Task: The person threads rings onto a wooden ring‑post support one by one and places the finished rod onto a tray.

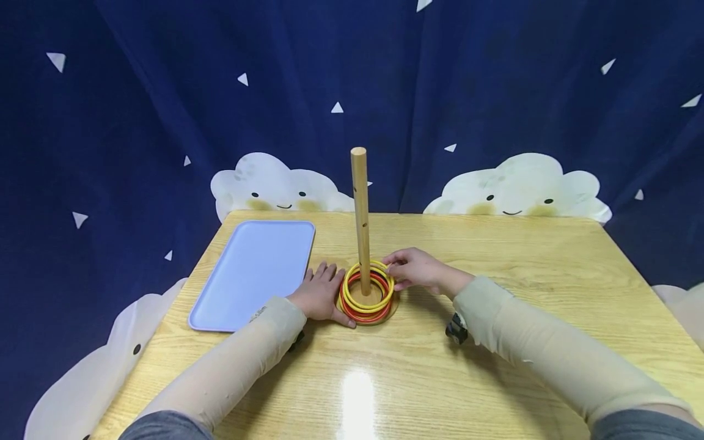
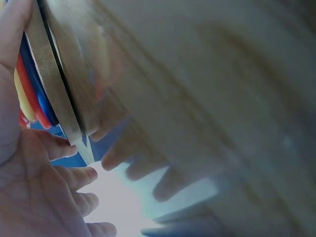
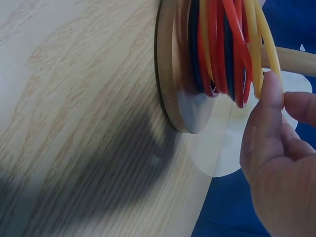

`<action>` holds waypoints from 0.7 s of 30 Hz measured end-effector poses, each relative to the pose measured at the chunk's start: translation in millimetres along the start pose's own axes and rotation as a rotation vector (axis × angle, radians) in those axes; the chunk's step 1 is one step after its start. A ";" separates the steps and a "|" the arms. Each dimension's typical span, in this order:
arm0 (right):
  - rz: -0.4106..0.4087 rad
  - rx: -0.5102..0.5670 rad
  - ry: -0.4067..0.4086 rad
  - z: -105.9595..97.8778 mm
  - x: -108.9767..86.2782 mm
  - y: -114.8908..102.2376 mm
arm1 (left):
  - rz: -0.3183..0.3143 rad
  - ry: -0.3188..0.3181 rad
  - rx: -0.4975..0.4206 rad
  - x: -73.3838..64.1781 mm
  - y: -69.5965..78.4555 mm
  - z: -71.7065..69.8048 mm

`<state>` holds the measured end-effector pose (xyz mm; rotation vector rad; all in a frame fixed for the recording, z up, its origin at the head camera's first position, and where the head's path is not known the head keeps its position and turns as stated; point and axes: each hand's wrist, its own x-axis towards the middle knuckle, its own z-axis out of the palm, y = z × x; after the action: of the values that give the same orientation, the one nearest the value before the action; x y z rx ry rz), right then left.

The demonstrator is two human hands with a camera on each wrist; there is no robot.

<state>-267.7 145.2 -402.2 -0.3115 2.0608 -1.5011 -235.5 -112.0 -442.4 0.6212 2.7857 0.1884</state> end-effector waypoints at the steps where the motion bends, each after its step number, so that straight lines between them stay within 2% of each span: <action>1: 0.002 -0.002 0.000 0.2 0.2 0.5 | 0.000 0.000 0.000 -0.2 0.1 -0.1; 13: 0.014 -0.035 0.014 2.3 0.8 4.3 | 0.005 0.000 -0.010 -1.2 0.6 -0.4; 21: -0.055 -0.039 0.050 -3.4 -0.9 -0.4 | -0.008 0.000 -0.010 1.9 -1.1 2.8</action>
<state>-268.9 148.2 -400.8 -0.3522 2.1385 -1.5165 -236.8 -112.0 -445.7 0.6074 2.7849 0.2007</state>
